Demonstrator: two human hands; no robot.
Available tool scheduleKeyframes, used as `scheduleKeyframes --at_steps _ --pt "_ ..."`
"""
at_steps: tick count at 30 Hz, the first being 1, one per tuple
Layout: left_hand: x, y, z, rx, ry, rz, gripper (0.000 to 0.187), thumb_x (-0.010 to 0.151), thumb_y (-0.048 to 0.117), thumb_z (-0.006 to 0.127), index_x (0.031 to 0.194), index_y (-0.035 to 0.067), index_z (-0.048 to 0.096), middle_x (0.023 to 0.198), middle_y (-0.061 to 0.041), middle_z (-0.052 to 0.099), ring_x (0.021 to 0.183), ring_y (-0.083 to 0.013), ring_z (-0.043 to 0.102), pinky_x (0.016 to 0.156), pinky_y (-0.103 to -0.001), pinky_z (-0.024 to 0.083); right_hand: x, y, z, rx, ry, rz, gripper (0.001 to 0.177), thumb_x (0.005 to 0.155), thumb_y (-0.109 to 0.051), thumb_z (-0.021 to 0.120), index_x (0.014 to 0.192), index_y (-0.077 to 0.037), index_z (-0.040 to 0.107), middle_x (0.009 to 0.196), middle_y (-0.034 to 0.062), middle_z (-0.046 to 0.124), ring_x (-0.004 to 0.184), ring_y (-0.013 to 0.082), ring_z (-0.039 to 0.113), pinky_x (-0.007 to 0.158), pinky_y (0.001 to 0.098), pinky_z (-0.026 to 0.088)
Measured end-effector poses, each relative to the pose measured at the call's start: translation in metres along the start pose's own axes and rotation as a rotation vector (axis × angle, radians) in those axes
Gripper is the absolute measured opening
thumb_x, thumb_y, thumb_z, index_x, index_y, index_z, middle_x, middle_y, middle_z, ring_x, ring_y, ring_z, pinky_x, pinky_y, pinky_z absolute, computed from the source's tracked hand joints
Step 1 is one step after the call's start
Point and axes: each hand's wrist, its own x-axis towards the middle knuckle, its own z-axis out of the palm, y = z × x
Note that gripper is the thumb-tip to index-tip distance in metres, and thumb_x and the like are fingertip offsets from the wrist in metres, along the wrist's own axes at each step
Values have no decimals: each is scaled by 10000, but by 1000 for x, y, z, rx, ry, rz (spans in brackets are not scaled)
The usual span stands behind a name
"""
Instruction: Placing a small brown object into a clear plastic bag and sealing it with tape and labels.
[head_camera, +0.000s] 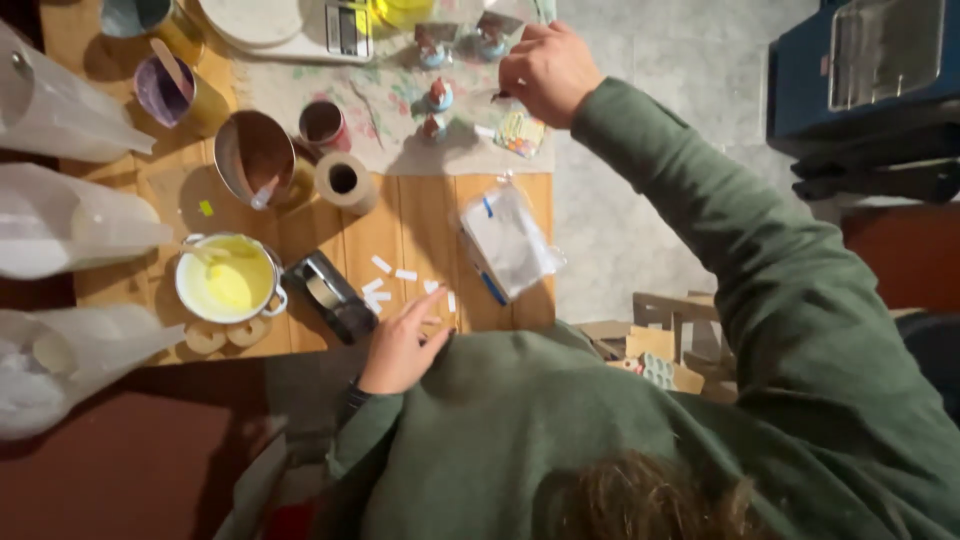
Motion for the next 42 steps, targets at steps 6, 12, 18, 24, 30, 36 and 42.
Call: scheduleKeyframes --at_steps 6,12,18,24,30,36,42 --pt "8 -7 11 -47 43 53 538 852 106 750 1367 80 596 1213 -130 702 940 -213 760 732 -339 596 20 83 51 9 0 -30 77 904 -169 794 923 -156 721 862 15 696 993 270 635 831 447 466" --pt "32 -4 6 -80 24 21 496 850 107 728 1330 68 612 1213 -124 706 956 -219 768 736 -329 616 13 114 91 271 8 101 93 897 -96 775 980 -114 737 935 57 738 955 307 659 821 438 534" --pt "118 22 1 63 157 167 333 938 125 687 1257 32 670 1071 -156 722 911 -329 720 784 -417 568 1 108 82 203 25 182 77 855 -139 809 929 -129 788 906 78 720 917 320 634 779 444 529" --pt "276 23 12 119 535 310 221 942 47 653 1151 7 713 1039 -227 701 964 -421 682 837 -469 545 1 110 84 152 46 129 58 809 -148 801 862 -135 784 850 49 700 901 311 605 758 439 523" --pt "362 11 24 256 658 363 254 873 64 718 1112 -21 718 1060 -226 733 978 -419 692 870 -459 549 3 108 84 128 50 146 87 758 -126 790 792 -118 710 842 37 690 905 301 611 756 428 523" --pt "375 12 27 128 584 141 192 870 126 732 1021 10 758 905 -172 768 853 -337 759 769 -416 583 -20 115 96 269 28 387 254 739 -201 835 922 -62 726 854 86 730 835 340 674 710 453 540" --pt "400 -32 40 25 536 86 139 908 112 688 981 -3 714 883 -160 773 835 -309 771 772 -402 590 -56 126 164 681 34 731 245 831 -163 819 1019 -19 757 911 112 783 812 193 756 756 329 599"
